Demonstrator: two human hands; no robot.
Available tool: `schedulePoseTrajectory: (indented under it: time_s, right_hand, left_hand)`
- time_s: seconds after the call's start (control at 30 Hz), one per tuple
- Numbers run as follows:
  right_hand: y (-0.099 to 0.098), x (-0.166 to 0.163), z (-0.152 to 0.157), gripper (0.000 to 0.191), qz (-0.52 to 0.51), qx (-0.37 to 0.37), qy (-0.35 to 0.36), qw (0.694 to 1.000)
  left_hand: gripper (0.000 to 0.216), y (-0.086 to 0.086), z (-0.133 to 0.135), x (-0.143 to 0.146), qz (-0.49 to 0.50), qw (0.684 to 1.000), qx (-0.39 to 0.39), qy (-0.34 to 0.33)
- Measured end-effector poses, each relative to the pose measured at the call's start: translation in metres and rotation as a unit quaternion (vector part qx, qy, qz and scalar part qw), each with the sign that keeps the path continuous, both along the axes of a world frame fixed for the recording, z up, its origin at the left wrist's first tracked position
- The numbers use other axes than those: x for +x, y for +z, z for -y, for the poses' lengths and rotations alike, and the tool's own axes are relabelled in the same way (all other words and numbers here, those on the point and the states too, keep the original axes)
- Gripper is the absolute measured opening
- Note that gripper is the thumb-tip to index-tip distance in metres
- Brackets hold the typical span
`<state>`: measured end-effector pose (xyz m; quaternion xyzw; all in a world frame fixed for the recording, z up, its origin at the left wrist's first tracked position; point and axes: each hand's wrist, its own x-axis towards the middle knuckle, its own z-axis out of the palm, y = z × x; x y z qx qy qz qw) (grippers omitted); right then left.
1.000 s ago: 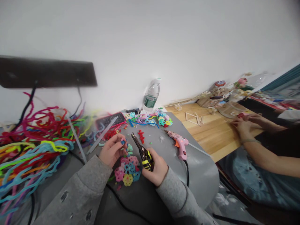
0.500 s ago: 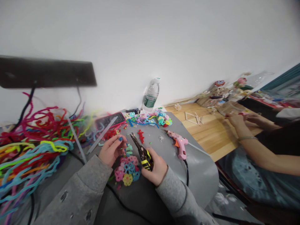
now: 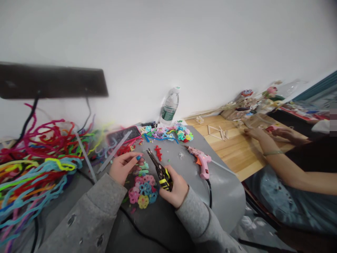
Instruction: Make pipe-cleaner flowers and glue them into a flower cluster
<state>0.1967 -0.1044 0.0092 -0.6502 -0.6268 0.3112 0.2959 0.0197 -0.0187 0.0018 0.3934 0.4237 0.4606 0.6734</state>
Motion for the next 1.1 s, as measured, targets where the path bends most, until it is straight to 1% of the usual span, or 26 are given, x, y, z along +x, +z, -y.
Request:
schedulePoseTrajectory:
  time_s: [0.2, 0.3, 0.43, 0.57, 0.7, 0.8, 0.9, 0.97, 1.03, 1.1]
  right_hand:
    - [0.001, 0.000, 0.000, 0.033, 0.006, -0.003, -0.001, 1.000]
    - [0.002, 0.000, -0.001, 0.033, 0.009, -0.012, 0.001, 1.000]
    - [0.000, 0.001, -0.001, 0.035, 0.002, 0.001, -0.003, 1.000]
    - [-0.001, 0.001, -0.001, 0.035, 0.001, -0.002, 0.001, 1.000]
    - [0.001, 0.002, -0.001, 0.033, -0.001, -0.011, 0.007, 1.000]
    - [0.001, 0.002, -0.001, 0.033, -0.009, -0.007, 0.010, 1.000]
    - [0.000, 0.004, 0.000, 0.031, -0.012, 0.002, 0.011, 1.000]
    - [0.001, 0.006, 0.001, 0.030, 0.000, -0.003, 0.014, 1.000]
    - [0.003, 0.010, 0.001, 0.032, 0.028, -0.018, 0.017, 0.999]
    - [0.004, 0.013, 0.002, 0.036, 0.068, -0.028, 0.020, 0.997]
  left_hand:
    - [0.030, 0.004, 0.001, 0.000, 0.026, 1.000, 0.015, -0.003]
    - [0.032, 0.007, 0.002, 0.002, 0.020, 1.000, 0.006, 0.007]
    - [0.036, 0.009, 0.002, 0.004, 0.018, 1.000, -0.006, 0.017]
    - [0.038, 0.008, 0.001, 0.004, 0.004, 1.000, -0.005, 0.021]
    - [0.036, 0.004, -0.001, 0.001, -0.012, 1.000, 0.018, 0.015]
    - [0.032, 0.002, -0.002, -0.003, -0.039, 0.998, 0.055, -0.009]
    - [0.024, 0.004, -0.003, -0.007, -0.113, 0.986, 0.120, -0.032]
    - [0.016, 0.007, -0.003, -0.009, -0.179, 0.967, 0.179, -0.036]
    - [0.009, 0.008, -0.004, -0.011, -0.244, 0.937, 0.247, -0.034]
    - [0.006, 0.007, -0.005, -0.013, -0.288, 0.907, 0.306, -0.031]
